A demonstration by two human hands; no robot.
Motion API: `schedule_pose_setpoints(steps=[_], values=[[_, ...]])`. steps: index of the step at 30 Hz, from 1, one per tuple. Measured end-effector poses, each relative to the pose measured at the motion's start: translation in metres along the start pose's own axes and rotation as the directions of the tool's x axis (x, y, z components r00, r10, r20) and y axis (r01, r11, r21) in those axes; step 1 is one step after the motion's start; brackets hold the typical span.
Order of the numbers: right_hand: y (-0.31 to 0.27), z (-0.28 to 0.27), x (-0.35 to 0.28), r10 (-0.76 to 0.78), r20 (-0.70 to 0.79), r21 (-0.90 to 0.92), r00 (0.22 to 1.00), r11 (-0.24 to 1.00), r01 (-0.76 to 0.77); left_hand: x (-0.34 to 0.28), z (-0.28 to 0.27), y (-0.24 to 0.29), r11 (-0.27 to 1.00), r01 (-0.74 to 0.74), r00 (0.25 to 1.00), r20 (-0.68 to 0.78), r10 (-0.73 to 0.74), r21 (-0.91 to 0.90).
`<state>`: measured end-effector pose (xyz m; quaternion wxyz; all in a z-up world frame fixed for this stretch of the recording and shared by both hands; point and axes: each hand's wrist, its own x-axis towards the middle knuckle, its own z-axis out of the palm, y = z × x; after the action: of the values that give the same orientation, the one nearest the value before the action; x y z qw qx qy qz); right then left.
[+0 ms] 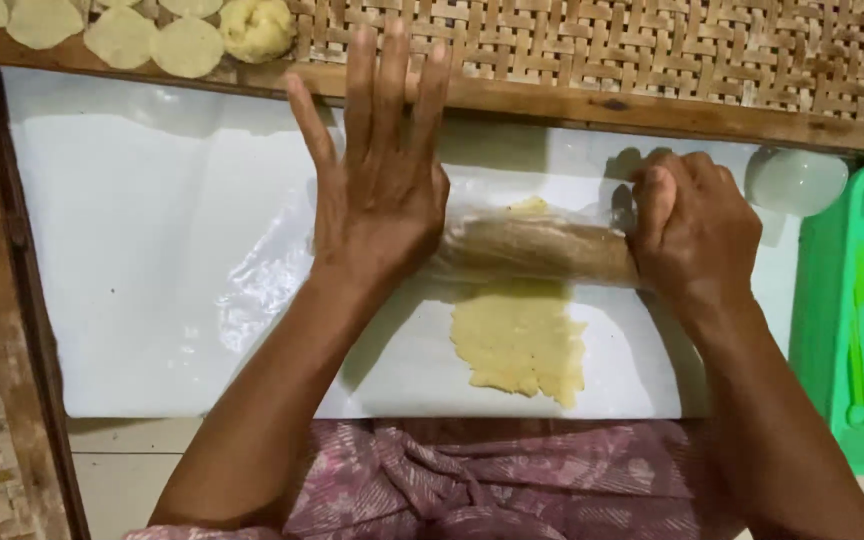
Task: The person is rolling out dough, cutting it into small circular shapes using a mold, and then placing the cut pieces onto a large woven drying tray.
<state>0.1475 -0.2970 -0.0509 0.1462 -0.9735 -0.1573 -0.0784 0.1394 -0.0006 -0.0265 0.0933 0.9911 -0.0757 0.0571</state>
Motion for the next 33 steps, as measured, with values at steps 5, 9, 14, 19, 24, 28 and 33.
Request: schedule_pose_setpoints(steps=[5, 9, 14, 19, 24, 28, 33], values=[[0.007, 0.005, 0.015, -0.003, -0.034, 0.002, 0.999, 1.0, 0.003, 0.013, 0.02, -0.011, 0.995, -0.015, 0.99, -0.141, 0.029, 0.101], [0.006, 0.006, 0.013, -0.018, -0.03, -0.001, 0.999, 1.0, 0.018, 0.003, -0.001, -0.001, 0.996, -0.025, 0.976, -0.213, 0.043, 0.086], [-0.002, -0.004, -0.031, -0.117, -0.038, 0.013, 0.992, 0.993, 0.118, -0.05, -0.001, 0.014, 0.999, -0.015, 0.989, -0.15, 0.01, -0.033], [-0.018, -0.022, -0.066, 0.012, 0.025, 0.098, 1.0, 0.995, -0.014, -0.096, 0.012, 0.019, 0.999, 0.014, 0.985, -0.169, -0.021, -0.042], [-0.013, -0.028, -0.096, -0.076, 0.027, 0.119, 0.997, 0.99, 0.072, -0.129, 0.008, 0.025, 0.999, -0.05, 0.975, -0.217, 0.051, 0.012], [-0.008, -0.037, -0.108, -0.206, -0.086, 0.152, 0.975, 0.964, 0.217, -0.138, -0.008, 0.027, 0.994, -0.097, 0.972, -0.218, 0.084, -0.048], [0.0, -0.047, -0.112, -0.135, 0.088, 0.272, 0.987, 0.957, 0.107, -0.138, -0.005, 0.023, 0.983, -0.177, 0.956, -0.246, 0.158, -0.056]])
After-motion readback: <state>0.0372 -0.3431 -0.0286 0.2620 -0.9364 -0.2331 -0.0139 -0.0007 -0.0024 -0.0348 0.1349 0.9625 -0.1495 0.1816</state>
